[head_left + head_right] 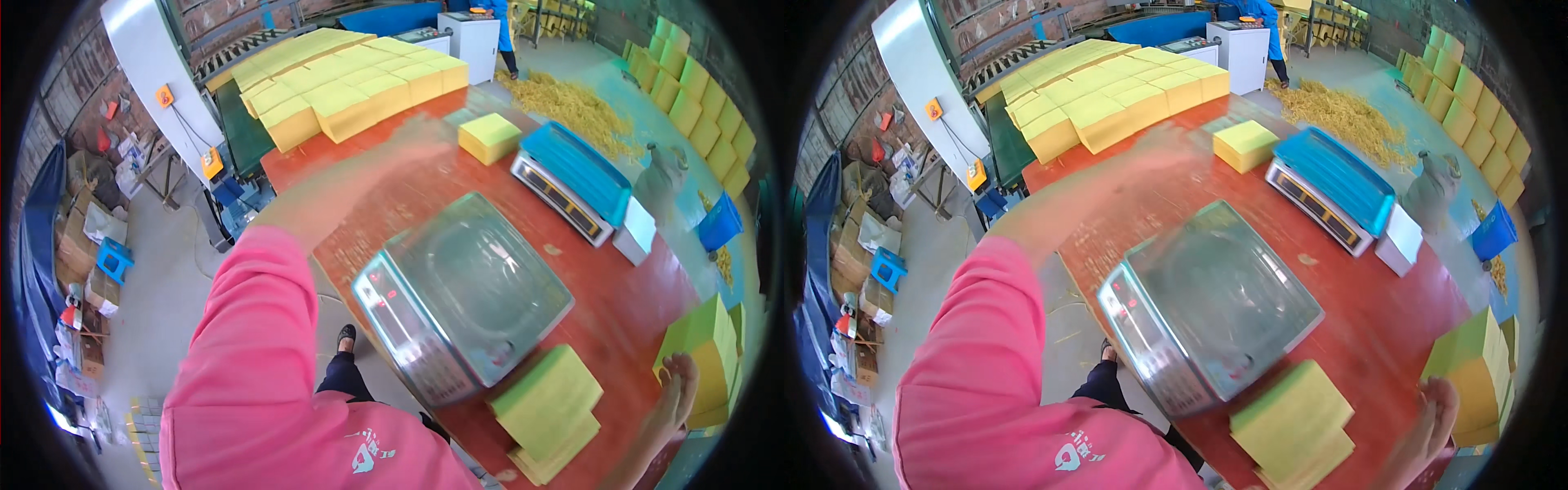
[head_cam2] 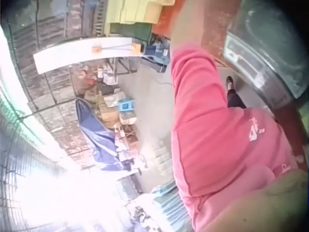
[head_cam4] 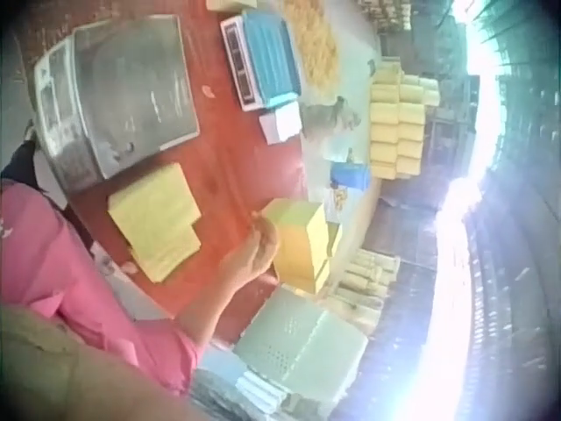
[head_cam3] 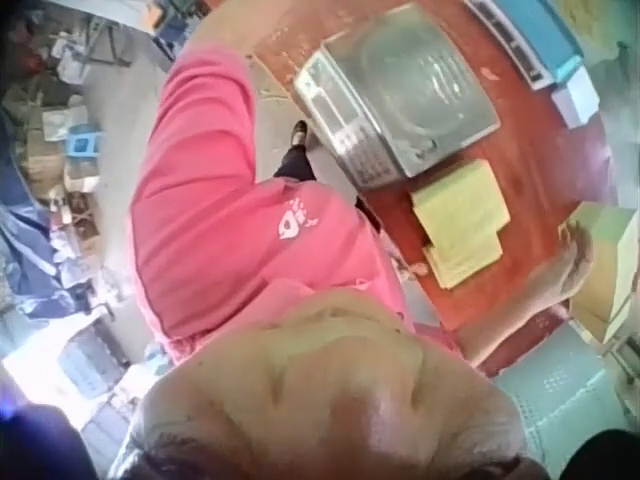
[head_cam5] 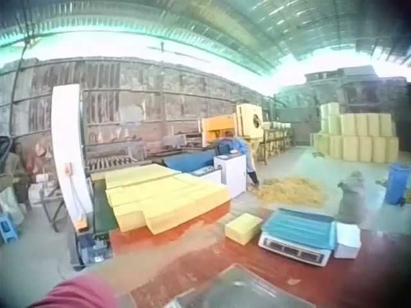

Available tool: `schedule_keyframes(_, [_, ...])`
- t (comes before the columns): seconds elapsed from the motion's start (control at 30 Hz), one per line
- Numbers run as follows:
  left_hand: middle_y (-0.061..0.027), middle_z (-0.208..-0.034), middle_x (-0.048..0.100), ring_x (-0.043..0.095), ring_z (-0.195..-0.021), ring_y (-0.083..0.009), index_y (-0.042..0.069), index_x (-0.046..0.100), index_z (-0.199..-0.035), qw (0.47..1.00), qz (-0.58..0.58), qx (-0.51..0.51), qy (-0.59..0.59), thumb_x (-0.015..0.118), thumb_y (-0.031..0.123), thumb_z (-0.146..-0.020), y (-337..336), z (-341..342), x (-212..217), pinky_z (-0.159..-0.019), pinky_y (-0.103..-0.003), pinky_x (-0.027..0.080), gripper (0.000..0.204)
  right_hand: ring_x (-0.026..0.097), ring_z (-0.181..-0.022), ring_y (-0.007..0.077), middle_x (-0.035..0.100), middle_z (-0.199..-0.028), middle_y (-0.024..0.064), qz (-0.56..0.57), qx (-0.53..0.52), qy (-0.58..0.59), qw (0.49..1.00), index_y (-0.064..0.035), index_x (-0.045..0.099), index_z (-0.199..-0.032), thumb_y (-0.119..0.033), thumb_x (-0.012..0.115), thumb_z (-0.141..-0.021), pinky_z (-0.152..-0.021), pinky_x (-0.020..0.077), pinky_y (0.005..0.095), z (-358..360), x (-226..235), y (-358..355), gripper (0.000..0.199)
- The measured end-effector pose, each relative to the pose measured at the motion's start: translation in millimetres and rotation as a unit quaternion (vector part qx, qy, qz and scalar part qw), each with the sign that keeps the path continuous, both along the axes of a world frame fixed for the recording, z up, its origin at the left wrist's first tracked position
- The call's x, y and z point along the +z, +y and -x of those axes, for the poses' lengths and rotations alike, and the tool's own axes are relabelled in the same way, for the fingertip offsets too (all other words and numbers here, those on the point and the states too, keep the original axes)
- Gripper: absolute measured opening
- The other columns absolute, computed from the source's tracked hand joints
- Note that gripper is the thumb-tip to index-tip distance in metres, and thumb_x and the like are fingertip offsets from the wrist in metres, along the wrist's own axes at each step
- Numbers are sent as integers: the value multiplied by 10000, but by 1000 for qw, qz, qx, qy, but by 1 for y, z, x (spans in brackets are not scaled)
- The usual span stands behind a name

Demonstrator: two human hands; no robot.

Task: Weighing and stacking stacks of yellow paper on a digital scale in an industrial facility.

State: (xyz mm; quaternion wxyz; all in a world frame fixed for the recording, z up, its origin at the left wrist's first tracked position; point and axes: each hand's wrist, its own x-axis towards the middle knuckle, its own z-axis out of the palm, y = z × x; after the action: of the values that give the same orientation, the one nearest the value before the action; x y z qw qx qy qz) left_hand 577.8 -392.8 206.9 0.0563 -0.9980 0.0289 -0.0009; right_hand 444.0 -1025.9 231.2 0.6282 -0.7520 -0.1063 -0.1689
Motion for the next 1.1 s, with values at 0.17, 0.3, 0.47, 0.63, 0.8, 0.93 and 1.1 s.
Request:
schedule_keyframes(0.17, [-164,-1547,345,319,-1435,-323,79,402,-1464,937,175,284,-106,502,610,-912,225,22,-41,-1123,-515,327,772,609,-957,193,609,-1063,131,124,97,-89,984,32,598,-1106,-27,488,-833,-864,472,321,71,8,210,300])
schedule_keyframes(0.3, [-155,-1573,306,260,-1468,-310,98,356,-1495,928,171,308,-126,406,676,-922,317,8,-62,-1138,-577,267,815,633,-947,197,620,-1045,126,143,116,67,981,47,596,-1120,14,504,-823,-860,494,315,82,17,375,313])
schedule_keyframes(0.47, [-179,-1575,289,236,-1475,-321,70,334,-1506,959,120,239,-99,401,713,-903,388,-11,-65,-1177,-534,208,884,644,-929,190,639,-1062,132,95,250,111,957,49,600,-1161,34,501,-848,-848,510,320,59,-2,508,329])
schedule_keyframes(0.63, [-227,-1543,315,264,-1456,-344,35,346,-1488,984,73,137,-92,521,716,-837,387,-26,-88,-1187,-504,201,958,651,-992,184,639,-1144,116,-57,238,289,925,49,615,-1147,62,504,-922,-906,504,312,68,-52,597,251])
schedule_keyframes(0.8, [-237,-1537,313,280,-1441,-365,16,379,-1459,987,108,71,-95,593,638,-836,378,-20,-95,-1188,-459,226,905,651,-983,159,671,-1085,111,-115,281,413,859,45,617,-1142,24,502,-926,-871,516,295,82,-98,653,246])
schedule_keyframes(0.93, [-258,-1523,320,292,-1429,-385,-13,382,-1445,983,150,-16,-100,638,600,-817,342,23,-93,-1184,-475,234,914,658,-974,156,657,-1103,124,-46,329,409,850,25,615,-1158,0,570,-927,-863,522,293,85,-115,654,236])
schedule_keyframes(1.1, [-320,-1520,276,269,-1426,-449,-48,366,-1442,972,187,-62,-130,598,566,-877,218,131,-86,-1180,-522,212,866,643,-1060,308,630,-1150,203,120,225,109,961,8,616,-1180,36,632,-832,-903,517,364,80,-102,644,350])
